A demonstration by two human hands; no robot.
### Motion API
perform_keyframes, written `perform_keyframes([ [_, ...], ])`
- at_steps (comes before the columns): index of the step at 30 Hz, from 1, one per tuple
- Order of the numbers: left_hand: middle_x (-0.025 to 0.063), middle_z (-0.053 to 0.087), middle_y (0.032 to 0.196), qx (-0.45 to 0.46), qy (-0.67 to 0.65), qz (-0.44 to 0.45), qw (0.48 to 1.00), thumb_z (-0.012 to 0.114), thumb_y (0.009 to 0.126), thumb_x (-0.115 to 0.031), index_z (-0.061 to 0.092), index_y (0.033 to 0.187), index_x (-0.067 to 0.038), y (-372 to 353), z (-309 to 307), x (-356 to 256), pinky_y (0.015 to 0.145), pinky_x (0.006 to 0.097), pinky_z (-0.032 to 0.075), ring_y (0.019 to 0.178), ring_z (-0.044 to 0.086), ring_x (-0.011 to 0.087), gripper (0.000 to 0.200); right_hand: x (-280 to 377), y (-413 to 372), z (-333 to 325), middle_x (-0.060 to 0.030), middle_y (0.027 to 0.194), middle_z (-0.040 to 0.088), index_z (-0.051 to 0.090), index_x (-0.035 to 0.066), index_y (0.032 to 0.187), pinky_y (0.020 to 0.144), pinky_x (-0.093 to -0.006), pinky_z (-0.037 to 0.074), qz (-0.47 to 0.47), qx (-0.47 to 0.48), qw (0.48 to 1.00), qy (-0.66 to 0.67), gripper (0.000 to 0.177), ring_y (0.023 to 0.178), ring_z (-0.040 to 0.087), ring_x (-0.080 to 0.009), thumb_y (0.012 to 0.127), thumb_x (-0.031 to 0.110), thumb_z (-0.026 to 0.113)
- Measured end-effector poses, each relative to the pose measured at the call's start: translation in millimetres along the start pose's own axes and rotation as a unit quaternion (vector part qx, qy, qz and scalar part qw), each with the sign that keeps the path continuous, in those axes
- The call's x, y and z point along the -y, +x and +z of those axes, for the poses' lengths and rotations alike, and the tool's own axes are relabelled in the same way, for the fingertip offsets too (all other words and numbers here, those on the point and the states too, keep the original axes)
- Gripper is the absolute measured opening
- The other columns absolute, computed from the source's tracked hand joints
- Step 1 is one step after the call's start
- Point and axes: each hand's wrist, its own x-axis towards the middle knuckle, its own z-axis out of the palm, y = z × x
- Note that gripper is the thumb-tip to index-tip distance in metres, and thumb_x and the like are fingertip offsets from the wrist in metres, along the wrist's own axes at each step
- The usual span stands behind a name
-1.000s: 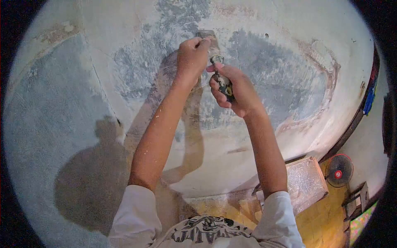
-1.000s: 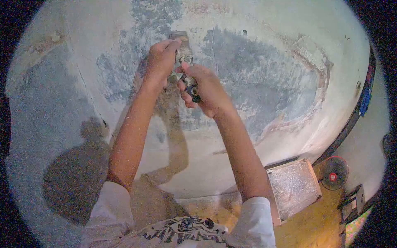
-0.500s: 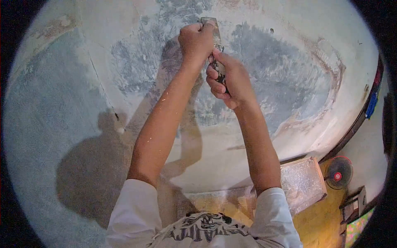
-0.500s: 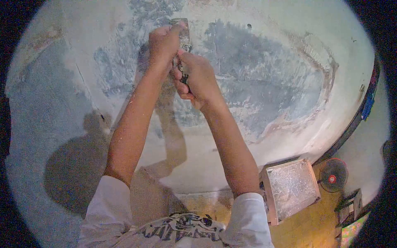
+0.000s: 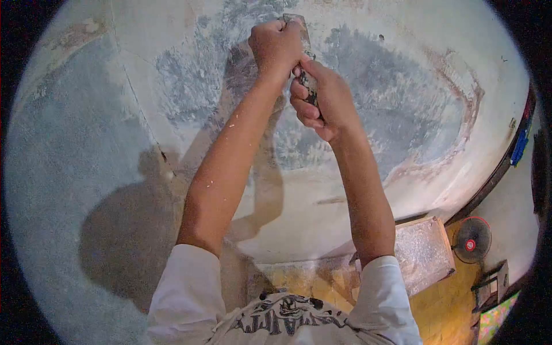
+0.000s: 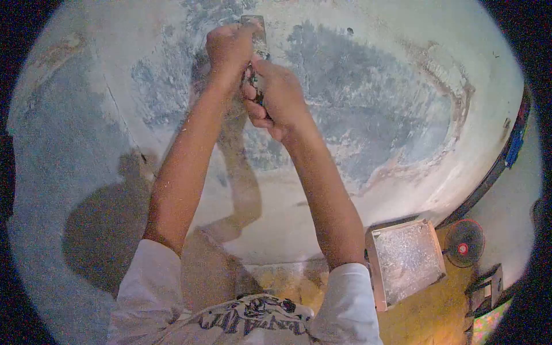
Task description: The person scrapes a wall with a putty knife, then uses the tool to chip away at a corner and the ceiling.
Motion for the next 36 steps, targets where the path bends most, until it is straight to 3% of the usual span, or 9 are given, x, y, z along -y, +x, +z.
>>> perform_keyframes([
  [10,0.0173,0.063,0.053,0.024,0.01,-0.019,0.999,0.063,0.082,-0.027,0.066,0.062,0.003,-2,-7,-16,0.061,0.0426,0.054,0.051,0.065,0.0296,0.036,-5,6,-1,-0.0002,0.059,0.047,0.049,0.011,0.09,0.031,-0.0256,0.022,-0.001,-0.009,1.0,-0.026,0.03,0.037,0.036,-0.0092,0.102,0.038,0.049],
  [13,0.0162,0.064,0.053,-0.009,0.054,0.032,0.998,0.062,0.082,-0.026,0.066,0.062,0.004,-7,-4,-5,0.061,0.0409,0.055,0.048,0.065,0.0275,0.036,-5,-6,-2,-0.0003,0.06,0.047,0.048,0.011,0.089,0.031,-0.0257,0.022,0.019,-0.015,1.0,-0.012,0.03,0.037,0.036,-0.0095,0.102,0.038,0.049],
  [19,0.016,0.064,0.053,0.053,-0.027,-0.069,0.996,0.062,0.082,-0.024,0.065,0.061,0.004,-7,-12,-27,0.056,0.04,0.054,0.048,0.065,0.0271,0.035,-4,1,4,0.0002,0.06,0.047,0.048,0.011,0.087,0.032,-0.0256,0.021,-0.007,0.002,1.0,-0.021,0.032,0.037,0.036,-0.0096,0.102,0.039,0.048],
  [22,0.0165,0.063,0.053,0.012,-0.012,-0.012,1.0,0.061,0.082,-0.023,0.065,0.063,0.006,-9,-4,-5,0.054,0.0394,0.054,0.048,0.065,0.0271,0.035,-6,-5,-2,0.0005,0.06,0.047,0.048,0.011,0.087,0.032,-0.0258,0.021,0.008,-0.015,0.999,-0.034,0.032,0.037,0.035,-0.0095,0.102,0.039,0.047],
  [28,0.0204,0.064,0.057,0.018,-0.014,-0.055,0.998,0.065,0.082,-0.027,0.067,0.066,0.006,-5,-10,-33,0.06,0.043,0.053,0.052,0.066,0.0311,0.036,3,3,7,0.0021,0.058,0.046,0.049,0.013,0.09,0.03,-0.0229,0.021,0.005,-0.016,0.999,-0.046,0.03,0.036,0.034,-0.0071,0.103,0.04,0.045],
  [31,0.0198,0.066,0.059,-0.013,0.07,0.051,0.996,0.065,0.083,-0.028,0.068,0.066,0.004,-2,-3,-1,0.059,0.0415,0.054,0.05,0.066,0.0291,0.037,-1,-4,-1,0.0021,0.058,0.047,0.049,0.014,0.09,0.03,-0.0226,0.021,0.029,-0.017,0.998,-0.054,0.03,0.037,0.034,-0.0071,0.104,0.039,0.045],
  [34,0.0184,0.064,0.055,0.0,0.003,-0.004,1.0,0.065,0.083,-0.031,0.068,0.065,0.004,11,0,-22,0.058,0.0424,0.054,0.049,0.065,0.0288,0.04,6,16,5,0.0019,0.058,0.047,0.05,0.014,0.089,0.031,-0.0226,0.021,-0.013,-0.053,0.994,-0.099,0.029,0.037,0.035,-0.0071,0.103,0.039,0.045],
  [36,0.0174,0.063,0.052,0.006,-0.041,-0.042,0.998,0.065,0.084,-0.033,0.067,0.064,0.004,17,-2,-37,0.057,0.043,0.054,0.048,0.065,0.0285,0.042,12,17,7,0.0014,0.058,0.047,0.05,0.014,0.089,0.031,-0.0229,0.022,-0.017,-0.023,0.998,-0.056,0.03,0.036,0.036,-0.0075,0.102,0.04,0.047],
])
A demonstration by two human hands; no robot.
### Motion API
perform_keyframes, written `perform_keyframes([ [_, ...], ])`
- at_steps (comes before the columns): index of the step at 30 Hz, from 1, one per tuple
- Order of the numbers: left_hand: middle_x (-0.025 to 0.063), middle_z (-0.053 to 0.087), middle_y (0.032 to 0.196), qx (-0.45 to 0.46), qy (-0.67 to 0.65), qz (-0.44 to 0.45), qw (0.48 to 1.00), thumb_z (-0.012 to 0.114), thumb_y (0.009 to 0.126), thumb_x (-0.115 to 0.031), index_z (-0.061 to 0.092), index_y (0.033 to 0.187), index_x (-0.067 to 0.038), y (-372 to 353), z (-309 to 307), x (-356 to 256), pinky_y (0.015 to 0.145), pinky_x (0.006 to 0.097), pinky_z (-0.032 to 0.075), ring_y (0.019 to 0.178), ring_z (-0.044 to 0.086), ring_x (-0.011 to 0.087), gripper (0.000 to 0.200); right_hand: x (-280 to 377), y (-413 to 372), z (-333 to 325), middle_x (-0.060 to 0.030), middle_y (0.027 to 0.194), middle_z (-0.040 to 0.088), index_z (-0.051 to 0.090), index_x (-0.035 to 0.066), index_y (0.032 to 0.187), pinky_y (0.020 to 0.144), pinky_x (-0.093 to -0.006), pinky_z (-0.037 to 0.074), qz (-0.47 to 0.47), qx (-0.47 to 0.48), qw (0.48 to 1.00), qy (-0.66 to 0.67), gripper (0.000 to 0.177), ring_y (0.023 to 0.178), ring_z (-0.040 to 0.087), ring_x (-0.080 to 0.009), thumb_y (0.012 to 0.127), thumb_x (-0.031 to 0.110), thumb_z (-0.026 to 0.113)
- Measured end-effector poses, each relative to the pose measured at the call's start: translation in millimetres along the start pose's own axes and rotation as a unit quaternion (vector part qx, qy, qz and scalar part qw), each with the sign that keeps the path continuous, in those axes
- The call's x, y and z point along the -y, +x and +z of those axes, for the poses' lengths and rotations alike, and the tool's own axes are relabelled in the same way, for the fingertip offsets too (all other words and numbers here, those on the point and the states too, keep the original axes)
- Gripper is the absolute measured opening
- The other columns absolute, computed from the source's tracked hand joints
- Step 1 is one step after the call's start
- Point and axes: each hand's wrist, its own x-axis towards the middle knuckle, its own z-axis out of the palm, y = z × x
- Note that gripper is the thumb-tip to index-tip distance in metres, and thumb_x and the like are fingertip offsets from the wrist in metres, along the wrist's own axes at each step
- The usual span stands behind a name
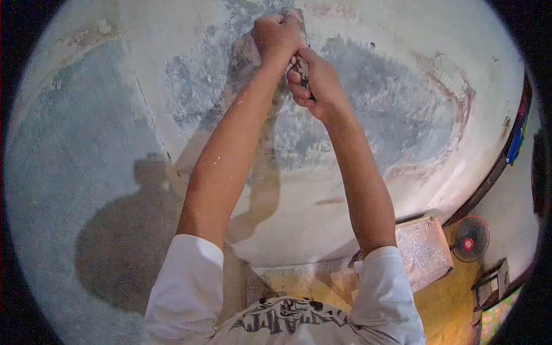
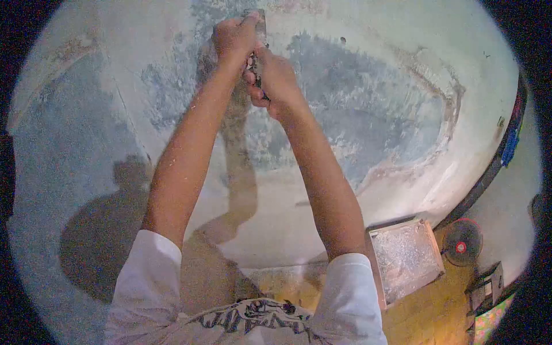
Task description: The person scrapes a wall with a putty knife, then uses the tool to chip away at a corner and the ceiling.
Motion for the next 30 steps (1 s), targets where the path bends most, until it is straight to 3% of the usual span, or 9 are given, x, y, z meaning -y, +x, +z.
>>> perform_keyframes([
  [5,0.0192,0.06,0.054,0.022,0.061,0.051,0.997,0.063,0.088,-0.029,0.065,0.065,0.005,-24,-5,38,0.055,0.0427,0.048,0.049,0.061,0.0243,0.041,-15,-26,-8,0.0004,0.058,0.047,0.049,0.012,0.09,0.031,-0.0241,0.022,0.029,-0.003,1.0,-0.003,0.034,0.036,0.036,-0.0091,0.101,0.044,0.049],
  [9,0.0181,0.053,0.054,0.037,-0.001,0.045,0.998,0.064,0.09,-0.033,0.062,0.067,0.004,-66,-15,40,0.053,0.0405,0.041,0.05,0.051,0.0169,0.044,-43,-63,-14,-0.0004,0.057,0.047,0.049,0.011,0.09,0.032,-0.0248,0.024,0.012,-0.022,0.999,-0.033,0.037,0.036,0.037,-0.0096,0.101,0.046,0.049],
  [12,0.012,0.051,0.053,0.063,-0.046,0.036,0.996,0.065,0.093,-0.037,0.062,0.069,0.004,-108,-29,25,0.051,0.036,0.039,0.052,0.044,0.0113,0.047,-55,-106,-6,-0.0013,0.057,0.047,0.049,0.01,0.089,0.033,-0.0245,0.026,0.017,-0.075,0.995,-0.063,0.04,0.037,0.038,-0.0094,0.101,0.048,0.048],
  [15,-0.0019,0.051,0.059,0.098,-0.063,-0.023,0.993,0.066,0.094,-0.039,0.063,0.071,0.0,-157,-45,8,0.053,0.0292,0.036,0.06,0.041,0.0063,0.046,-86,-145,-15,-0.0013,0.058,0.048,0.046,0.009,0.091,0.035,-0.0244,0.032,0.001,-0.07,0.995,-0.073,0.039,0.04,0.042,-0.0086,0.103,0.046,0.048],
  [21,-0.0066,0.046,0.061,0.066,-0.064,-0.103,0.99,0.068,0.095,-0.028,0.056,0.067,-0.001,-211,-50,18,0.053,0.0268,0.032,0.063,0.038,0.0043,0.041,-107,-183,-31,0.0004,0.064,0.05,0.05,0.009,0.101,0.04,-0.022,0.034,0.036,-0.062,0.995,-0.066,0.034,0.046,0.041,-0.0051,0.103,0.043,0.048],
  [22,-0.0033,0.036,0.054,0.036,-0.092,-0.071,0.993,0.067,0.096,-0.026,0.048,0.062,-0.001,-214,-44,21,0.048,0.028,0.027,0.057,0.032,0.0049,0.046,-106,-186,-36,0.0005,0.065,0.05,0.05,0.008,0.102,0.041,-0.0219,0.034,0.042,-0.058,0.995,-0.074,0.034,0.047,0.041,-0.0048,0.103,0.043,0.048],
  [25,-0.0035,0.036,0.054,0.033,-0.077,-0.081,0.993,0.067,0.096,-0.027,0.047,0.063,-0.001,-222,-38,14,0.049,0.0279,0.028,0.058,0.031,0.0052,0.047,-105,-193,-47,0.0006,0.065,0.05,0.05,0.008,0.103,0.042,-0.0216,0.035,0.05,-0.059,0.994,-0.074,0.034,0.048,0.041,-0.0046,0.103,0.043,0.049],
  [28,-0.0067,0.048,0.064,0.052,-0.053,-0.098,0.992,0.067,0.096,-0.028,0.058,0.069,-0.002,-234,-32,11,0.056,0.0244,0.034,0.065,0.039,0.004,0.039,-106,-203,-60,0.0004,0.065,0.05,0.05,0.009,0.104,0.042,-0.0215,0.034,0.056,-0.047,0.996,-0.054,0.034,0.048,0.041,-0.0049,0.102,0.043,0.05],
  [30,-0.0049,0.042,0.06,0.039,-0.069,-0.107,0.991,0.067,0.096,-0.028,0.051,0.066,-0.001,-242,-23,12,0.053,0.0264,0.03,0.062,0.035,0.0049,0.044,-107,-207,-71,0.0003,0.065,0.05,0.05,0.009,0.104,0.042,-0.0216,0.033,0.067,-0.03,0.996,-0.042,0.035,0.048,0.041,-0.0051,0.102,0.043,0.051],
])
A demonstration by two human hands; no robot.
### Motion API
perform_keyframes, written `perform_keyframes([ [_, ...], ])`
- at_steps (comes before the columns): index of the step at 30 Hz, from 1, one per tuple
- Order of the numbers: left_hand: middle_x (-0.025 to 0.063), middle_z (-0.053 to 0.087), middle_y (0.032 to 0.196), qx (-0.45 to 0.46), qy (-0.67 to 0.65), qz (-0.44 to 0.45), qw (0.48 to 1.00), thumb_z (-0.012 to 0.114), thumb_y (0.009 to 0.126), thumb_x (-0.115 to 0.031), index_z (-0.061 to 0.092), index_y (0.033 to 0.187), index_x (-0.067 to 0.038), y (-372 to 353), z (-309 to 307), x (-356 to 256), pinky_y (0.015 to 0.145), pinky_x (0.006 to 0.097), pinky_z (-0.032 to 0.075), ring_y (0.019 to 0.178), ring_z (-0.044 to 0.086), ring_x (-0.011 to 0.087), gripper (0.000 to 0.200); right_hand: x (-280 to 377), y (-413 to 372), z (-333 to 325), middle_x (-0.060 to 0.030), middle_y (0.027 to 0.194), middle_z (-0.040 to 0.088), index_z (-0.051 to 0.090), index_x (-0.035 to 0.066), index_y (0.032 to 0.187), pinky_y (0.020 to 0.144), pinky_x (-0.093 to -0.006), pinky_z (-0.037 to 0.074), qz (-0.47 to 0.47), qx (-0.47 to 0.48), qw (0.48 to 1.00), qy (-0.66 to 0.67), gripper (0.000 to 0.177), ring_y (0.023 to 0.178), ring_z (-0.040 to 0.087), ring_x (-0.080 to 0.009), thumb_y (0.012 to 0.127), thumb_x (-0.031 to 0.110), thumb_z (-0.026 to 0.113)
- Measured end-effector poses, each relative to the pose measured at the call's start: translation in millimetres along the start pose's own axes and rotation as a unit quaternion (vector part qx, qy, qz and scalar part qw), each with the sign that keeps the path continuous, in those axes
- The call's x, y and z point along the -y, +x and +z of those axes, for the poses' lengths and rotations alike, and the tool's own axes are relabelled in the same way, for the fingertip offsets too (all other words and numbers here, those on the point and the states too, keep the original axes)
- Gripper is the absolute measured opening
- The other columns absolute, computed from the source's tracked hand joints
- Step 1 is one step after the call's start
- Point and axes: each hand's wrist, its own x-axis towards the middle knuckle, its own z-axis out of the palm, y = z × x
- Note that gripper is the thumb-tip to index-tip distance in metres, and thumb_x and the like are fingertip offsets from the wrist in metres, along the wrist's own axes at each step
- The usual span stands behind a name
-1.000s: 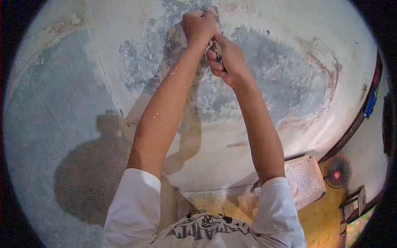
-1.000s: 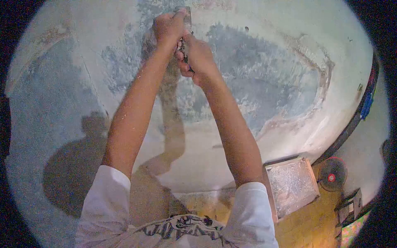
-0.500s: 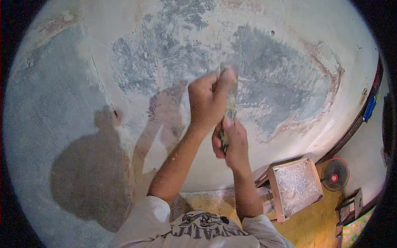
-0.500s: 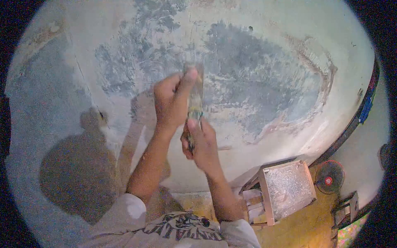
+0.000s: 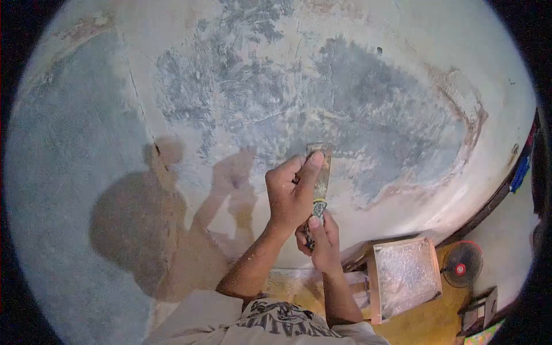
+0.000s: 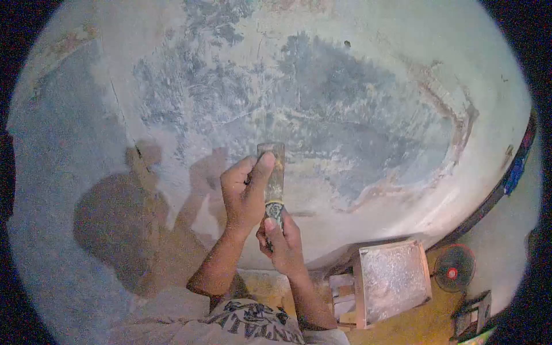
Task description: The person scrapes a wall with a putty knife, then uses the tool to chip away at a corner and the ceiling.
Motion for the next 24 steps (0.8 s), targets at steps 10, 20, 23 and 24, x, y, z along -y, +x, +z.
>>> perform_keyframes([
  [10,-0.0065,0.044,0.067,0.06,-0.035,-0.047,0.997,0.062,0.1,-0.03,0.056,0.076,-0.002,13,8,4,0.058,0.0241,0.033,0.066,0.037,0.0047,0.037,-2,-3,-14,0.0001,0.062,0.05,0.05,0.008,0.105,0.04,-0.0221,0.03,0.018,0.04,0.999,0.015,0.035,0.047,0.041,-0.0057,0.102,0.043,0.052],
  [20,0.0059,0.064,0.071,0.192,-0.176,-0.134,0.956,0.049,0.104,-0.039,0.062,0.102,-0.003,72,6,-14,0.056,0.0264,0.048,0.06,0.062,0.0127,0.039,44,64,10,-0.0099,0.062,0.054,0.05,0.002,0.108,0.031,-0.0247,0.029,0.003,0.076,0.986,0.149,0.031,0.036,0.042,-0.014,0.095,0.028,0.059],
  [23,0.0056,0.062,0.067,0.169,-0.117,-0.093,0.974,0.045,0.105,-0.04,0.061,0.101,-0.003,105,7,-24,0.056,0.0276,0.048,0.059,0.061,0.0127,0.041,52,98,13,-0.0101,0.061,0.052,0.05,0.002,0.106,0.031,-0.0257,0.03,-0.015,0.113,0.974,0.196,0.029,0.035,0.042,-0.0157,0.092,0.025,0.06],
  [24,0.0053,0.062,0.067,0.167,-0.101,-0.076,0.978,0.044,0.105,-0.04,0.061,0.101,-0.003,112,9,-24,0.056,0.028,0.048,0.058,0.06,0.0125,0.04,57,106,15,-0.0097,0.061,0.052,0.049,0.002,0.106,0.031,-0.0258,0.03,-0.02,0.117,0.971,0.206,0.028,0.035,0.041,-0.0156,0.092,0.024,0.06],
])
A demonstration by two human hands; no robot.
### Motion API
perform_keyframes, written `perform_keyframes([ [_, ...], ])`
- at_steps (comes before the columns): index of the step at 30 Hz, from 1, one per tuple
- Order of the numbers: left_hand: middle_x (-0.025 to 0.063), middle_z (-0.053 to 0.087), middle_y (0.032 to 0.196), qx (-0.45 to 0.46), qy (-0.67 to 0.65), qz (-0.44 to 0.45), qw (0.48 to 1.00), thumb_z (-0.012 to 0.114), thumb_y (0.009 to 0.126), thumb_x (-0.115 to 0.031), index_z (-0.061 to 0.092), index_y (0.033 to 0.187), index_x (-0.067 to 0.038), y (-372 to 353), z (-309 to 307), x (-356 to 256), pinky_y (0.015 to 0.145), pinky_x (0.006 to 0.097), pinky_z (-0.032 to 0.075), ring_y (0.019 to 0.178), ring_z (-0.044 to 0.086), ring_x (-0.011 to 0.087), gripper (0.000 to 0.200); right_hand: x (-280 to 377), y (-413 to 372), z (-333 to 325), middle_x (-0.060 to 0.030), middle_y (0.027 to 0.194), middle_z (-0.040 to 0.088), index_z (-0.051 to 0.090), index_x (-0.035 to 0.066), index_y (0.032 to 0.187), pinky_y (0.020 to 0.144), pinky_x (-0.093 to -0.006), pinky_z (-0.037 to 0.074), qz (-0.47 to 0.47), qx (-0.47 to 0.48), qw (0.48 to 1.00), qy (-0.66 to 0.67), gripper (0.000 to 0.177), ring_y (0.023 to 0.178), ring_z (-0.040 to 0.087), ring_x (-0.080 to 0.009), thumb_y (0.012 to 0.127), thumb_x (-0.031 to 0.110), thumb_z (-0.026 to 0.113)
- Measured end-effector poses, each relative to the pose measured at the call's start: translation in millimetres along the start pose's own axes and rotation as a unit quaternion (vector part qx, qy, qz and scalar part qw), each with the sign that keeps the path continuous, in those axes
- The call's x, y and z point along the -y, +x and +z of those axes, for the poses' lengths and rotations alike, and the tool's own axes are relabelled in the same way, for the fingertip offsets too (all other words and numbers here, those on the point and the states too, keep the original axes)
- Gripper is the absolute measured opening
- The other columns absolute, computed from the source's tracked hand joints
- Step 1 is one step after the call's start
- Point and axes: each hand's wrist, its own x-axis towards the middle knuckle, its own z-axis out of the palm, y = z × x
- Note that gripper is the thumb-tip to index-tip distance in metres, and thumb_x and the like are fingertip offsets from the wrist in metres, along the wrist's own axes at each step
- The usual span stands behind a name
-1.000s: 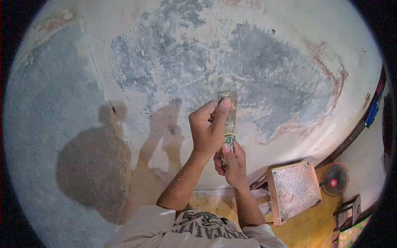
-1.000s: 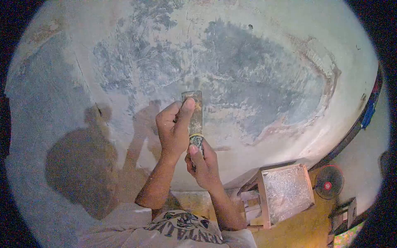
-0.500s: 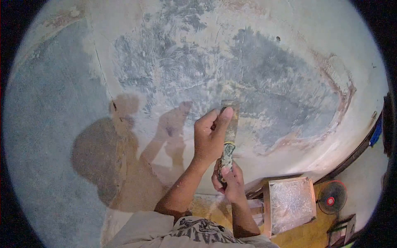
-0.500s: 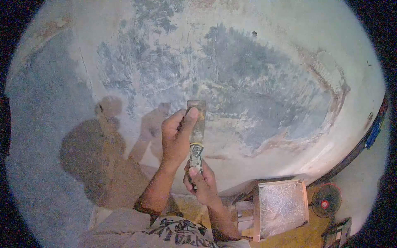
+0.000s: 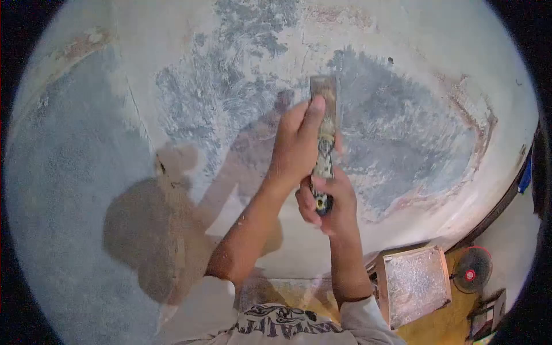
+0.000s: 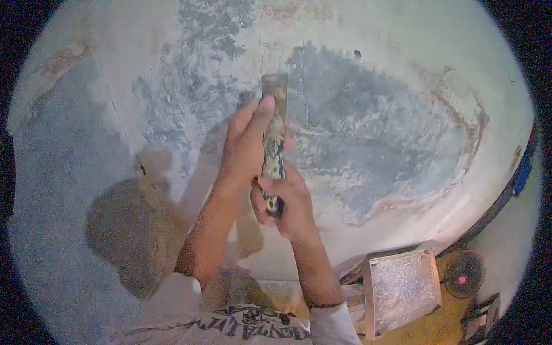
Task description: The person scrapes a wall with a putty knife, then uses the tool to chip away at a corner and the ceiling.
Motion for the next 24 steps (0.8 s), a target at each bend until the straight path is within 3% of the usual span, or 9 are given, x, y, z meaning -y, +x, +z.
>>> perform_keyframes([
  [4,0.0024,0.06,0.066,-0.029,0.012,0.009,0.999,0.05,0.102,-0.043,0.063,0.103,-0.009,21,3,-6,0.049,0.0245,0.041,0.053,0.052,0.0086,0.036,15,23,3,-0.0086,0.059,0.051,0.05,0.003,0.102,0.031,-0.0258,0.03,0.002,0.021,1.0,-0.005,0.026,0.034,0.039,-0.0144,0.097,0.028,0.055],
  [7,0.0015,0.058,0.065,-0.045,0.045,0.0,0.998,0.047,0.103,-0.043,0.063,0.102,-0.009,27,9,-15,0.048,0.0244,0.039,0.051,0.05,0.0078,0.037,24,34,-3,-0.0074,0.058,0.049,0.051,0.004,0.099,0.031,-0.0253,0.03,0.019,0.061,0.998,0.02,0.031,0.034,0.038,-0.0133,0.101,0.035,0.049],
  [10,0.0014,0.058,0.065,-0.088,0.076,-0.007,0.993,0.045,0.103,-0.043,0.062,0.102,-0.009,38,15,-19,0.048,0.0241,0.038,0.051,0.048,0.007,0.038,35,45,-2,-0.0063,0.056,0.048,0.051,0.005,0.096,0.031,-0.0246,0.028,0.022,0.036,0.998,-0.042,0.038,0.033,0.036,-0.0126,0.103,0.042,0.044],
  [13,0.0049,0.061,0.064,-0.078,0.125,0.041,0.988,0.042,0.106,-0.034,0.061,0.093,-0.003,55,8,-16,0.051,0.0283,0.044,0.055,0.057,0.0117,0.038,33,58,-2,-0.005,0.056,0.047,0.052,0.006,0.097,0.031,-0.024,0.025,-0.015,0.026,0.997,-0.069,0.038,0.034,0.034,-0.0112,0.103,0.043,0.044],
  [16,0.0061,0.062,0.063,-0.087,0.132,0.041,0.987,0.043,0.105,-0.035,0.061,0.088,-0.002,65,8,-21,0.049,0.0294,0.044,0.053,0.058,0.012,0.042,31,68,1,-0.0035,0.056,0.046,0.052,0.007,0.097,0.031,-0.0236,0.023,-0.011,0.017,0.998,-0.054,0.037,0.034,0.032,-0.0099,0.103,0.042,0.044],
  [19,0.0033,0.062,0.067,-0.085,0.163,0.027,0.983,0.047,0.103,-0.044,0.065,0.096,-0.006,72,3,-19,0.051,0.0266,0.042,0.053,0.053,0.0092,0.042,31,69,13,-0.0016,0.056,0.044,0.051,0.008,0.097,0.032,-0.023,0.022,0.006,-0.013,0.999,0.031,0.035,0.034,0.031,-0.0089,0.103,0.042,0.044],
  [24,0.0044,0.065,0.067,-0.06,0.205,0.009,0.977,0.05,0.102,-0.042,0.067,0.096,-0.005,78,1,-41,0.052,0.028,0.044,0.054,0.056,0.0103,0.041,30,79,25,0.0002,0.055,0.041,0.051,0.011,0.098,0.032,-0.0222,0.02,-0.034,-0.036,0.998,0.029,0.032,0.035,0.029,-0.0083,0.103,0.042,0.043],
])
